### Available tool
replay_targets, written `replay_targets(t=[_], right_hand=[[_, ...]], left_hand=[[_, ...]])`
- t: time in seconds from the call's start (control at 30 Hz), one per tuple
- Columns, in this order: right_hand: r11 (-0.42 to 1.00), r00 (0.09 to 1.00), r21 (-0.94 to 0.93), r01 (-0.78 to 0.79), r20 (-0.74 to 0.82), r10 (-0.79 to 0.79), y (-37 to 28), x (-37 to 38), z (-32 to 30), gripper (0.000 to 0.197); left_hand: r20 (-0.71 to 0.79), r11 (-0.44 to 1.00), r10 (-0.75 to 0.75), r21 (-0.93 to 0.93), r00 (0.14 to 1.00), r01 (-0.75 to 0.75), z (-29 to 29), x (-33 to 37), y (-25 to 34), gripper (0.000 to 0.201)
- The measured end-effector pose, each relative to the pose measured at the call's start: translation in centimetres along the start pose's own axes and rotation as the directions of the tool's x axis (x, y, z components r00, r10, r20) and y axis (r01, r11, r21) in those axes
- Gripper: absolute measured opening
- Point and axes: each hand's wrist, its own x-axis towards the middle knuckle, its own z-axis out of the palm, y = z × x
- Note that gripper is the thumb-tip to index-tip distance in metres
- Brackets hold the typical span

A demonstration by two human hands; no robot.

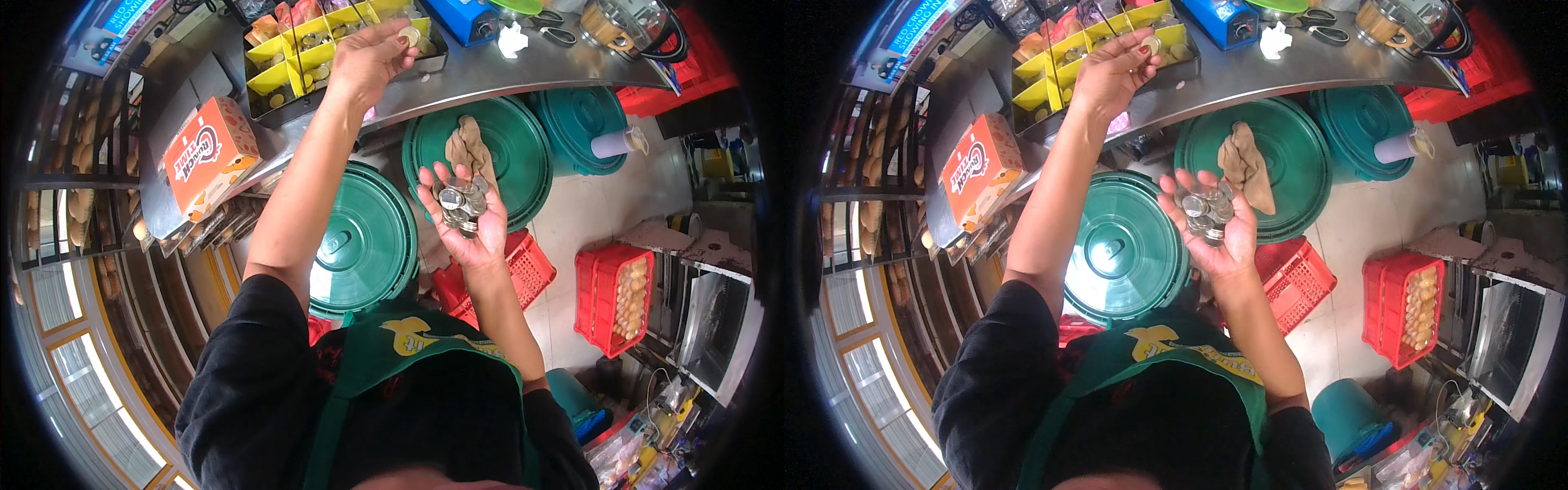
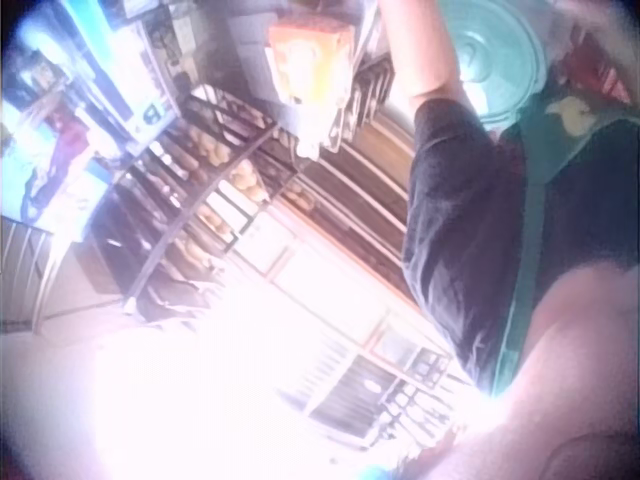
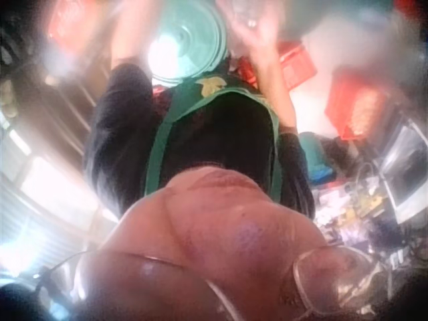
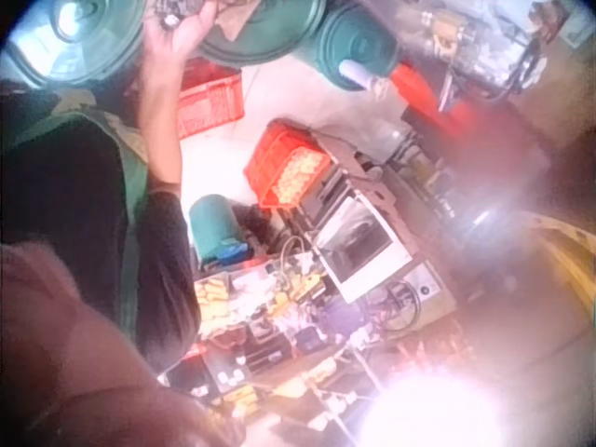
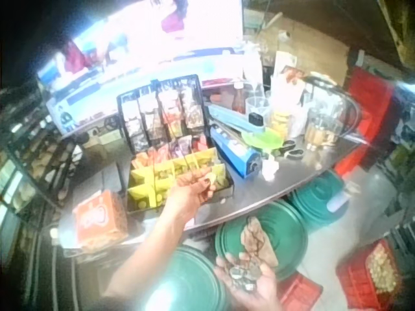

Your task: The person packs various bread rolls and buns into plastic bags and red baskets. They handle the items by hand, arranging them in trays and bags, and occasionally count coins on the counter.

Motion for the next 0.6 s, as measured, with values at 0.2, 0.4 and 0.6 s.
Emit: replay_targets(t=[0.2,0.4,0.6], right_hand=[[1.0,0.999,-0.021,0.011,-0.034,-0.011,0.1,-0.4,-0.8,0.032],[0.994,0.994,-0.096,-0.06,0.082,0.068,0.7,-0.3,-0.5,0.031],[0.997,0.999,-0.066,-0.043,0.03,0.045,1.7,0.5,0.0,0.031]], left_hand=[[-0.139,0.917,0.21,0.371,0.968,-0.146,0.3,1.3,0.0,0.027],[-0.198,0.632,0.569,0.726,0.798,-0.271,-3.0,-0.6,1.7,0.014],[0.04,-0.066,0.794,0.998,0.607,0.021,-11.0,-2.7,7.8,0.026]])
